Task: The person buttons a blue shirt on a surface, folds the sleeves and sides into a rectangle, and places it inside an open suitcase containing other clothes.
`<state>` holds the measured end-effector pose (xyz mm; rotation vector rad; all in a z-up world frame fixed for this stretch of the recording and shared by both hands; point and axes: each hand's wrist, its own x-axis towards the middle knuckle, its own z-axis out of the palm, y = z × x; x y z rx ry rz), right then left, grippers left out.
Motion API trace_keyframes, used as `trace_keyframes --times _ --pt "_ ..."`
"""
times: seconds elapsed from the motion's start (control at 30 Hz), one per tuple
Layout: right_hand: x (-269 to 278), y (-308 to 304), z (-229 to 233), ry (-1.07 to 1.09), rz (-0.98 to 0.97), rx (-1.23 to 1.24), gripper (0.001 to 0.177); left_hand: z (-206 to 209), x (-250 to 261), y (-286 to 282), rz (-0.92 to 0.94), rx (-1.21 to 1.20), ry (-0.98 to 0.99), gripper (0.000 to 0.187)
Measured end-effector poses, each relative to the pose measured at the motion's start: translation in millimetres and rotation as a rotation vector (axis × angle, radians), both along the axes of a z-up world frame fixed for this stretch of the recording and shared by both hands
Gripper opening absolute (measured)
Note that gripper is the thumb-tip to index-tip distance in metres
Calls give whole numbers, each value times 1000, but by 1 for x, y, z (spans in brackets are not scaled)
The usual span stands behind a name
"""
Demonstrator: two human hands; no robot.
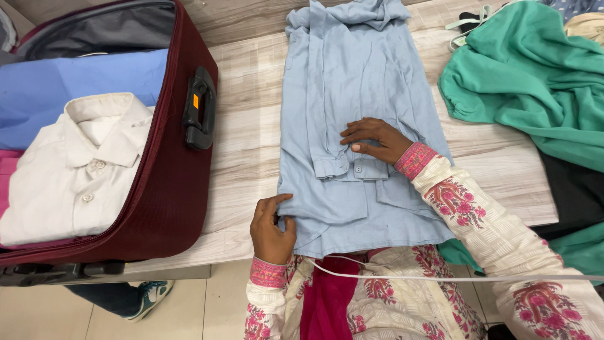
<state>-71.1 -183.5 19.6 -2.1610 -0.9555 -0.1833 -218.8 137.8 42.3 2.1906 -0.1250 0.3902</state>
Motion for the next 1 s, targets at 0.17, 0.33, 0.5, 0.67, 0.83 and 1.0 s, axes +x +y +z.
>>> trace_keyframes --times 0.17,0.33,0.5,0.67,0.83,1.0 --pt "0 1 0 5 -2 -1 33 0 1 0 58 -81 3 23" --pt "1 -1 -2 -8 -1 1 32 -6 2 -1 120 134 -486 13" --pt "1 -1 -3 -8 -2 -8 32 -15 5 11 125 236 -389 14" --pt "0 -1 1 12 -11 -6 32 -8 -12 5 138 222 -467 21" --pt "-1 -1 0 10 -1 12 32 -12 -15 9 150 402 -171 22" --pt "1 0 1 18 -14 -17 32 -17 -25 15 147 450 -112 24"
